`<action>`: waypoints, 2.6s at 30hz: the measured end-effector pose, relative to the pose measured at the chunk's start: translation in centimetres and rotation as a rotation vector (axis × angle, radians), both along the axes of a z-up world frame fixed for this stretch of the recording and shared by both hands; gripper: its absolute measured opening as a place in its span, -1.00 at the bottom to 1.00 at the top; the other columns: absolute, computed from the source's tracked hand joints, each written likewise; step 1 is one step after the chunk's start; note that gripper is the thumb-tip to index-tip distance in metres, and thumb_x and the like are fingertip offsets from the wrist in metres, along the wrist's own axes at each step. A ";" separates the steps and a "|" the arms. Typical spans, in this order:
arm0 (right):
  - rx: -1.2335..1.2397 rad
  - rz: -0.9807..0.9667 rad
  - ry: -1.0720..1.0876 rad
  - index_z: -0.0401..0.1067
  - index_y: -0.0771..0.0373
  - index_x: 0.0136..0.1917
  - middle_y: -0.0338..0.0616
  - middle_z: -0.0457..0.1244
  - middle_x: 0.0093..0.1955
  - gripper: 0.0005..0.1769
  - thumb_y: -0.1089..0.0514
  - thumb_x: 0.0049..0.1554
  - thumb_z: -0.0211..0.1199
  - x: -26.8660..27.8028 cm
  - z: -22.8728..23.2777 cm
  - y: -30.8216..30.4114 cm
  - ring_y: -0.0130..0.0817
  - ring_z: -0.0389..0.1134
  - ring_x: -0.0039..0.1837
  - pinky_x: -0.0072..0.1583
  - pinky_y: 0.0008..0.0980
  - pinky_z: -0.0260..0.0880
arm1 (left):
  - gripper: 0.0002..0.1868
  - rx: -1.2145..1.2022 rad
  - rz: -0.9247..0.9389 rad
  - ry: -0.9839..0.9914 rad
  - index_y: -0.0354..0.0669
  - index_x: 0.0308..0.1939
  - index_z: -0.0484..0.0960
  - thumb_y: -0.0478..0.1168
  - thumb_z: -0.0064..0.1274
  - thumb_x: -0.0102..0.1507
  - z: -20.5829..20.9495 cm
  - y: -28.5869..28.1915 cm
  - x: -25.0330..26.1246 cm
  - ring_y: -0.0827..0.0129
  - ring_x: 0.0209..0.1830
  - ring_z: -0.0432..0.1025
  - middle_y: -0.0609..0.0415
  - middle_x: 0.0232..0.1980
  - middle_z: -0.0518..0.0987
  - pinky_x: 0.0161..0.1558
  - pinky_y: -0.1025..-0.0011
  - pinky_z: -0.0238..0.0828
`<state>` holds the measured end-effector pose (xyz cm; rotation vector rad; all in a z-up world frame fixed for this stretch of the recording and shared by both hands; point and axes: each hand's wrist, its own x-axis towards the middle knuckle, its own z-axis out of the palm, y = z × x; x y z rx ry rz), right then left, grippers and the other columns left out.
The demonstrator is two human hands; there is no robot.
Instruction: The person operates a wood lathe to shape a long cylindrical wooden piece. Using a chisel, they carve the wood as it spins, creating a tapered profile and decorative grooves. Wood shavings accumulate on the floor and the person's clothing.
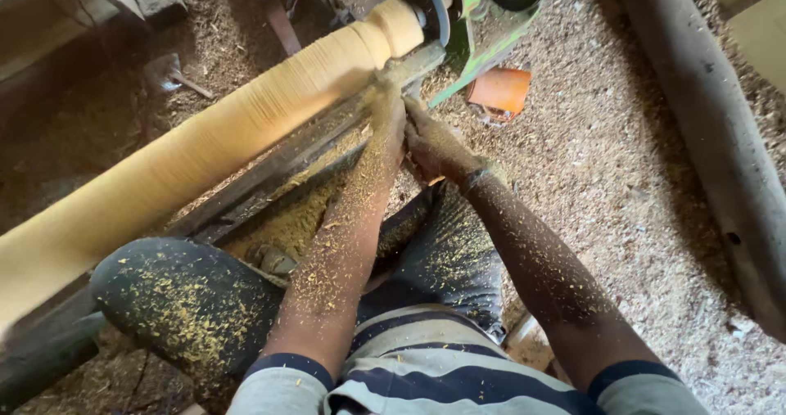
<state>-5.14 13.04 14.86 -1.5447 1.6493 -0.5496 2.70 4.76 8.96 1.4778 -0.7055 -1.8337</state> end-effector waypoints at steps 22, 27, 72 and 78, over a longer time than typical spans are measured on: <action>-0.185 0.182 -0.003 -0.13 0.16 0.73 -0.25 0.30 -0.22 -0.40 -0.04 0.53 -0.17 -2.0 2.5 -0.2 -0.48 0.38 -0.32 -0.26 -0.41 0.46 | -0.35 -0.035 0.105 0.050 -0.24 -0.22 0.55 0.24 -0.41 0.48 -2.2 -0.1 -1.8 0.33 -0.50 0.44 0.08 -0.41 0.52 -0.47 0.35 0.47; 0.259 0.025 -0.081 -0.23 -0.04 0.70 -0.22 0.21 -0.47 -0.31 -0.12 0.37 -0.22 -2.1 3.2 0.0 -0.41 0.23 -0.54 -0.48 -0.34 0.38 | -0.37 -0.037 0.133 0.053 -0.23 -0.19 0.55 0.23 -0.40 0.47 -2.1 0.1 -2.1 0.34 -0.47 0.45 0.07 -0.39 0.53 -0.45 0.36 0.49; 0.041 0.064 -0.354 -0.21 0.24 0.70 0.24 -0.08 0.66 -0.31 0.02 0.40 -0.19 2.4 -2.8 2.9 0.05 0.07 0.61 0.52 -0.03 0.20 | -0.56 -0.024 0.252 0.427 -0.21 -0.02 0.43 0.11 -0.27 0.43 1.1 4.2 4.6 0.25 -0.50 0.49 -0.03 -0.41 0.53 -0.43 0.33 0.58; 0.118 0.080 -0.201 -0.24 0.25 0.68 0.23 -0.10 0.66 -0.31 0.00 0.39 -0.23 1.7 -1.4 1.8 0.06 0.08 0.59 0.52 -0.03 0.14 | -0.49 -0.006 0.262 0.228 -0.23 -0.13 0.46 0.15 -0.33 0.48 0.1 3.2 3.2 0.35 -0.55 0.44 0.07 -0.44 0.49 -0.49 0.38 0.53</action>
